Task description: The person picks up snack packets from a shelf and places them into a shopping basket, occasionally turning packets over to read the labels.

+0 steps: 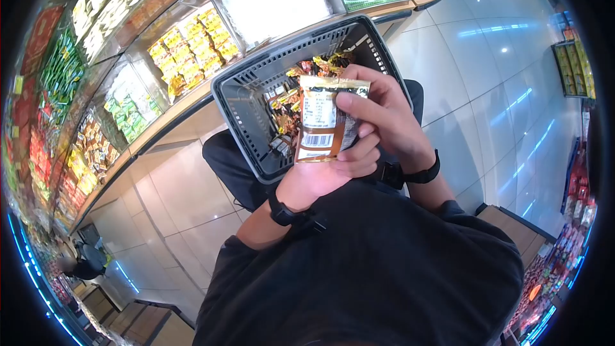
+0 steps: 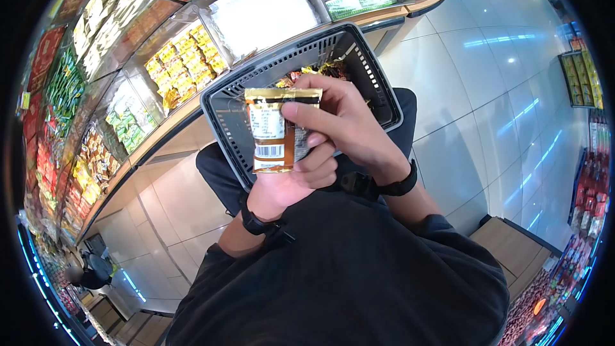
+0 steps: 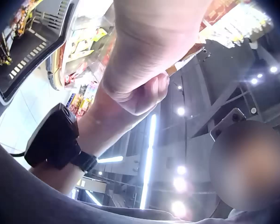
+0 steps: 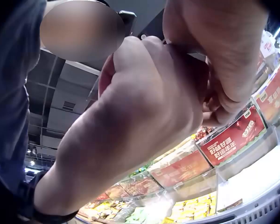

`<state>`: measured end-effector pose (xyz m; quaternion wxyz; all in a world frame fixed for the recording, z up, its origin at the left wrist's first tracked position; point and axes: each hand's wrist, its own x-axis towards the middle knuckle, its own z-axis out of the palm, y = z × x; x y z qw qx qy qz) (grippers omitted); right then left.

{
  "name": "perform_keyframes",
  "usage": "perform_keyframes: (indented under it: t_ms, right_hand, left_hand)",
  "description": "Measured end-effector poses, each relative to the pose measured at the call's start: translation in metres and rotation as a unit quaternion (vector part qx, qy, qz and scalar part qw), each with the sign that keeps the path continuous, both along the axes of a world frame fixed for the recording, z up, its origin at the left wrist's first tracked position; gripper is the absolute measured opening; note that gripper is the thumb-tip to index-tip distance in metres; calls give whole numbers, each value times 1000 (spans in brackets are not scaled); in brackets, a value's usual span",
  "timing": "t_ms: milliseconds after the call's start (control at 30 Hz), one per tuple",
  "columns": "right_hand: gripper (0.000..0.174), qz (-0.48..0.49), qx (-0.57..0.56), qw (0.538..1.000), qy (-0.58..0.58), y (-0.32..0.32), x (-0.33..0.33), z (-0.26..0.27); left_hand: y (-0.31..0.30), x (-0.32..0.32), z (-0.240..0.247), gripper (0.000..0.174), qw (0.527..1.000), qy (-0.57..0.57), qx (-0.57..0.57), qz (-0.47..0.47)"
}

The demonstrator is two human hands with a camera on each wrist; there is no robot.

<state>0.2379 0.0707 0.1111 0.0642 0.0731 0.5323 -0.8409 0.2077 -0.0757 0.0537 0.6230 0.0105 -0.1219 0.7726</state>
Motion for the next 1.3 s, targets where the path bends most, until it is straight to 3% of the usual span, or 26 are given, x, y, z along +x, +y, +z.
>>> perform_keyframes:
  t_ms: [33,100,133,167,233,367,633,733,967,1067,1133,1167,1233,1300]
  right_hand:
    - [11,-28,9,999,-19,-2,1,4]
    - [11,-41,42,997,-40,5,3,1]
    - [11,-71,53,996,-32,8,4,-4]
    - [12,-102,63,992,-23,9,5,-7]
    - [15,-116,49,991,-39,11,6,-2]
    - [16,-103,86,990,-32,10,9,2]
    - [17,-83,75,994,9,8,9,0]
    - [17,-77,71,994,13,8,8,-5]
    - [20,-88,57,994,7,1,9,-6]
    - [21,-87,55,995,10,0,9,-6]
    - [21,-82,54,995,8,0,9,-8]
    - [21,-78,54,995,7,0,9,-8]
    - [21,-72,56,996,13,2,6,-11]
    - [21,-66,57,996,18,2,6,-12]
  left_hand:
    - [0,1,3,60,1000,-2,-2,-3]
    - [0,4,12,74,983,131,-114,56]
    - [-1,7,11,84,972,124,-182,84]
    - [-2,9,16,84,972,124,-182,78]
    - [-6,8,35,91,890,285,-335,121]
    - [-16,9,26,100,881,371,-269,120]
    - [-25,17,25,94,878,372,-246,173]
    - [-27,18,27,106,853,409,-275,169]
    - [-33,19,23,111,835,440,-286,163]
    - [-36,15,25,98,826,477,-252,164]
    - [-37,15,31,52,836,450,-271,156]
    - [-38,15,32,52,836,450,-272,156]
    - [-38,13,32,32,856,423,-264,138]
    - [-39,12,33,32,853,434,-257,134]
